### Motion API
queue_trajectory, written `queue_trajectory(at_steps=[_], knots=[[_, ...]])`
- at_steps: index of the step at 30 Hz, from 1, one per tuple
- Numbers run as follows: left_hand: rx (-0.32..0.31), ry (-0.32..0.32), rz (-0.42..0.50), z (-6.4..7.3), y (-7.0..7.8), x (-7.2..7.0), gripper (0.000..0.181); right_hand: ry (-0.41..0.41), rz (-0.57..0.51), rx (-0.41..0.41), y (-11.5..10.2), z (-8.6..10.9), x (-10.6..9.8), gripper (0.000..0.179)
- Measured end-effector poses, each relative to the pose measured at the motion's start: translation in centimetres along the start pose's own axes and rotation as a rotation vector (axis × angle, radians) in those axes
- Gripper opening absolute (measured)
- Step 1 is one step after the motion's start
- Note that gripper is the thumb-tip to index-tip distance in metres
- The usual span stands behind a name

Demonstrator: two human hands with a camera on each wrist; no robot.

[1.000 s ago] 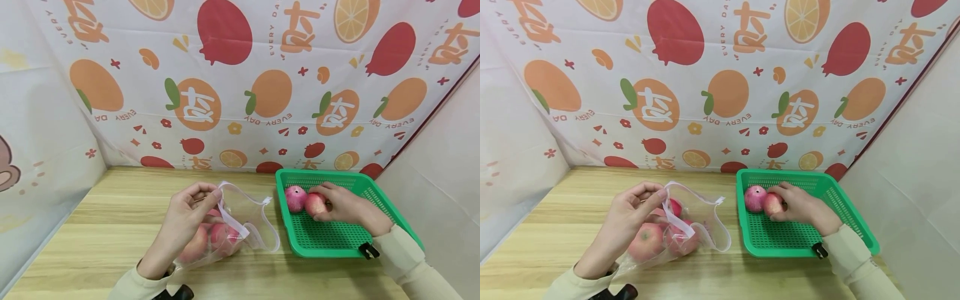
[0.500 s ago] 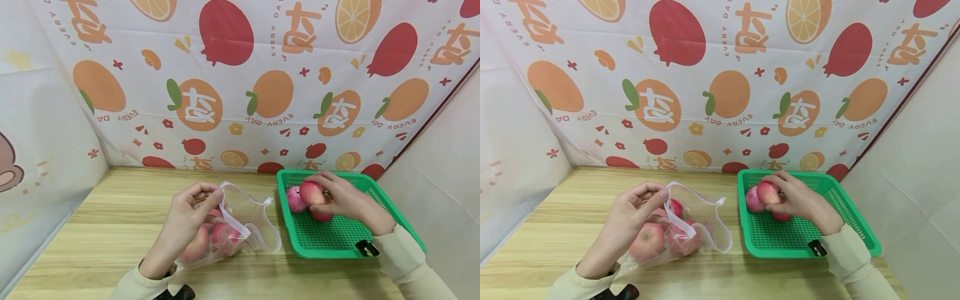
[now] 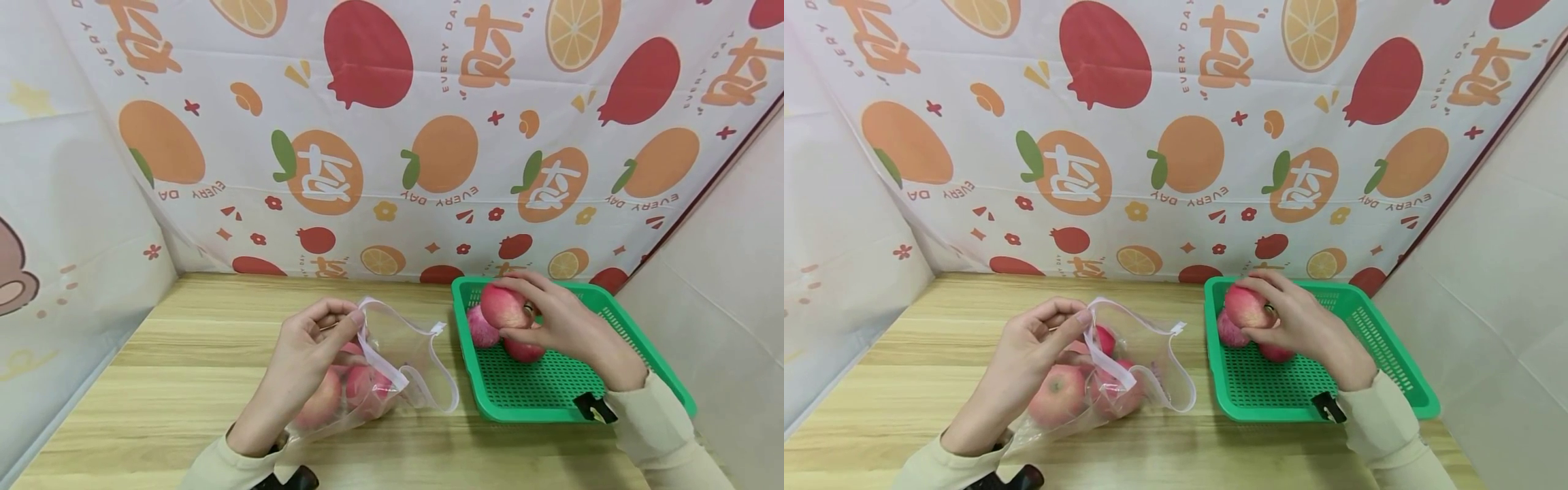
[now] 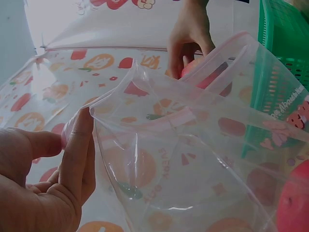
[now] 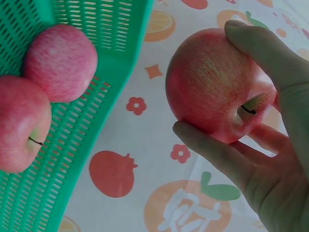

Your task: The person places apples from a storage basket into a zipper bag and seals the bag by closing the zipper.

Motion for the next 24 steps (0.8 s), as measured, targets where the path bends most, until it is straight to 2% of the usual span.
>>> queue_trajectory(at_steps=[4,12,17,24], knots=[[0.002,-0.007,-0.01,-0.1,0.0,0.2,0.026,0.079,-0.007,-0.035,-0.5,0.0,-0.9,0.076],[-0.012,-0.007,-0.027,0.0,-0.3,0.3,0.028,0.184,-0.011,-0.093,-1.4,-0.2,-2.6,0.08],[-0.031,-0.009,-0.079,0.0,-0.4,0.5,0.027,0.259,-0.022,-0.119,-2.0,0.0,-3.6,0.068],[-0.054,-0.033,-0.127,0.0,-0.5,1.2,0.028,0.392,-0.078,-0.148,-2.7,0.3,-4.8,0.064]])
Point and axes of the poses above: each hand's wrist, its own z-axis away from the middle knuckle, its own x-axis out of the palm, y = z × x, the point moved 9 cm from there along -z, towards the middle knuckle, and after that the axes turned 15 degrees about z, right-handed, at the moved point
